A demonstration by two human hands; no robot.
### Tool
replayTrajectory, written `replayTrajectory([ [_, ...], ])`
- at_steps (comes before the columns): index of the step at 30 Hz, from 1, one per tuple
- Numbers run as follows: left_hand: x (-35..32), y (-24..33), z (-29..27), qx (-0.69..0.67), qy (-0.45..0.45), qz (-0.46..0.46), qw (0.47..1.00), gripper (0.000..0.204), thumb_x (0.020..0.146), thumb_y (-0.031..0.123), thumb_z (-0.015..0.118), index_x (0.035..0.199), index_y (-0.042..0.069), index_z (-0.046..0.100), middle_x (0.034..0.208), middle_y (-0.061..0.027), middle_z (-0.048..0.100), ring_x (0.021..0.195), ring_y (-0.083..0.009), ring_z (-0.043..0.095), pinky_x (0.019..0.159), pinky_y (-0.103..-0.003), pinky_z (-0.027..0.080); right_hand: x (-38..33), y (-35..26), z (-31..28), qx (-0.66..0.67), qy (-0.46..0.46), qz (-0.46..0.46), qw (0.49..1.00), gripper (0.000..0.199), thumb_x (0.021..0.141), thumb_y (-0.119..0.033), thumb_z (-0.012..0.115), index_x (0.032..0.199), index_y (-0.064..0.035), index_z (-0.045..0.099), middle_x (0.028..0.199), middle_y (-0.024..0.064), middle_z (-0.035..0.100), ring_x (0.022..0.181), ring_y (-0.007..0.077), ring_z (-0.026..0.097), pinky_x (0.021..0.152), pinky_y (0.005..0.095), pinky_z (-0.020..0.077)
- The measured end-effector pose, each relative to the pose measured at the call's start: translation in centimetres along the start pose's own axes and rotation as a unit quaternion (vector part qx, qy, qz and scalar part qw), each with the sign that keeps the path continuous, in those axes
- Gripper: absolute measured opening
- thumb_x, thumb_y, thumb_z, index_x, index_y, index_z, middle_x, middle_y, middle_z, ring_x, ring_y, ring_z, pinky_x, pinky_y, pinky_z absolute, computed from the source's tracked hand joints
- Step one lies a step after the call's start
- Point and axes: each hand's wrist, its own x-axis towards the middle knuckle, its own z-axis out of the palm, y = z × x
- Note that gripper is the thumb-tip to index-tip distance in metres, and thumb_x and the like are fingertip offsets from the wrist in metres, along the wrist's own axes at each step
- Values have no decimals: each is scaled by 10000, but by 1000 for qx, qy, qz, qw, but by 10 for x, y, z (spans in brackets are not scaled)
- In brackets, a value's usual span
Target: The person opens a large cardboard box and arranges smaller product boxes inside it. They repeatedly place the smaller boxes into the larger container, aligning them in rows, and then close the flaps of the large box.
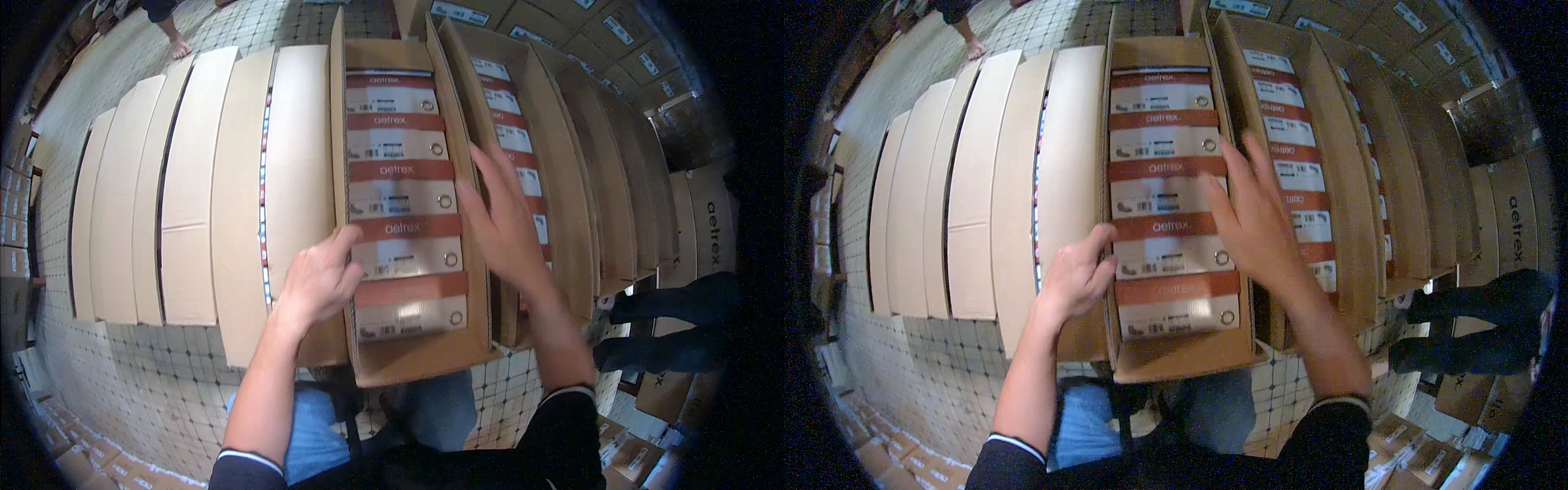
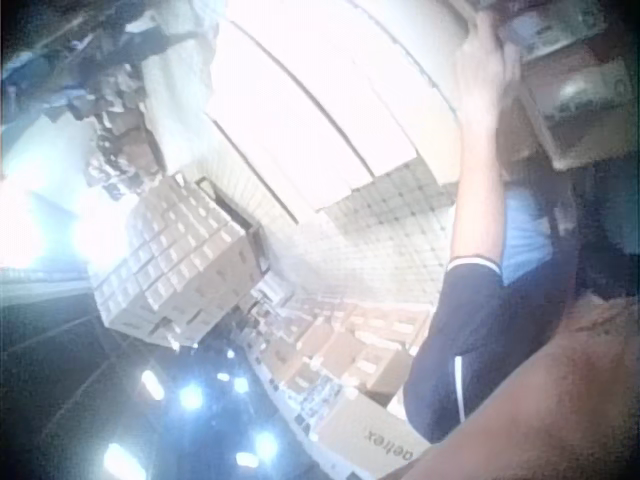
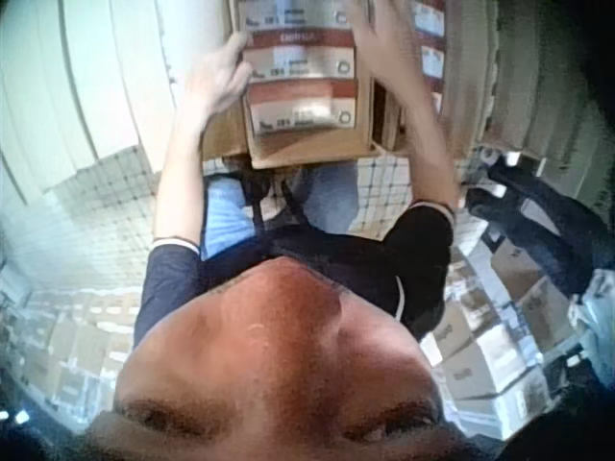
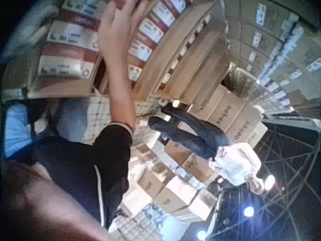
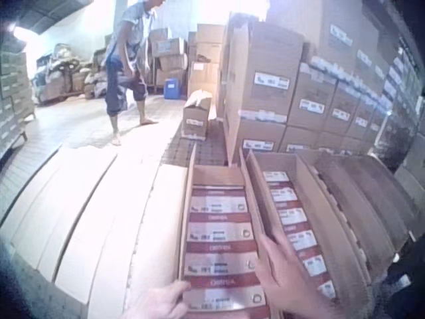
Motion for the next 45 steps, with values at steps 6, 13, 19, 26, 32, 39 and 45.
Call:
replayTrajectory([
  [6,-4,-15,1,-34,35,35,998,307,832,132,614,1124,49,564,929,-241,661,875,-444,643,752,-490,536,214,37,123,457,-70,280,842,580,1038,-455,402,1465,-64,375,1430,211,464,1292,342,474,1038,416,439],
  [13,1,-30,9,-11,78,89,993,338,794,182,625,1113,104,545,945,-350,633,693,-393,682,607,-460,578,309,102,230,620,102,441,641,695,973,-637,316,1381,-90,448,1419,185,426,1244,356,487,1023,472,433],
  [19,-3,-38,12,-49,83,80,992,338,798,180,624,1120,106,553,949,-368,634,728,-400,682,651,-451,580,349,75,215,682,223,371,590,804,939,-688,353,1446,-63,354,1402,177,435,1241,342,485,953,496,483],
  [26,-7,-39,0,-82,48,51,994,310,864,164,597,1149,58,541,979,-216,653,873,-422,647,745,-489,538,392,-20,76,806,119,13,580,615,979,-589,406,1193,-32,555,1067,134,632,851,242,648,739,330,539],
  [32,-6,-28,-6,-75,2,20,997,315,889,173,553,1170,33,519,1024,-230,651,962,-458,620,827,-511,508,342,-81,-7,736,-61,-110,665,437,983,-467,528,922,-48,638,698,34,640,605,143,620,520,239,498],
  [39,-18,-10,-9,-88,-15,-34,995,557,935,244,562,1445,98,394,1300,-245,579,1201,-425,550,1002,-466,458,88,-34,8,126,-60,-39,990,357,953,-362,622,1051,-25,685,1014,145,686,936,284,669,849,394,532],
  [45,-37,24,1,54,-68,-35,996,725,960,309,566,1553,102,204,1470,-419,275,1375,-517,324,1142,-458,323,-95,-13,-4,-202,29,77,976,468,919,-350,638,1304,-90,584,1445,239,405,1318,392,444,1066,485,387],
])
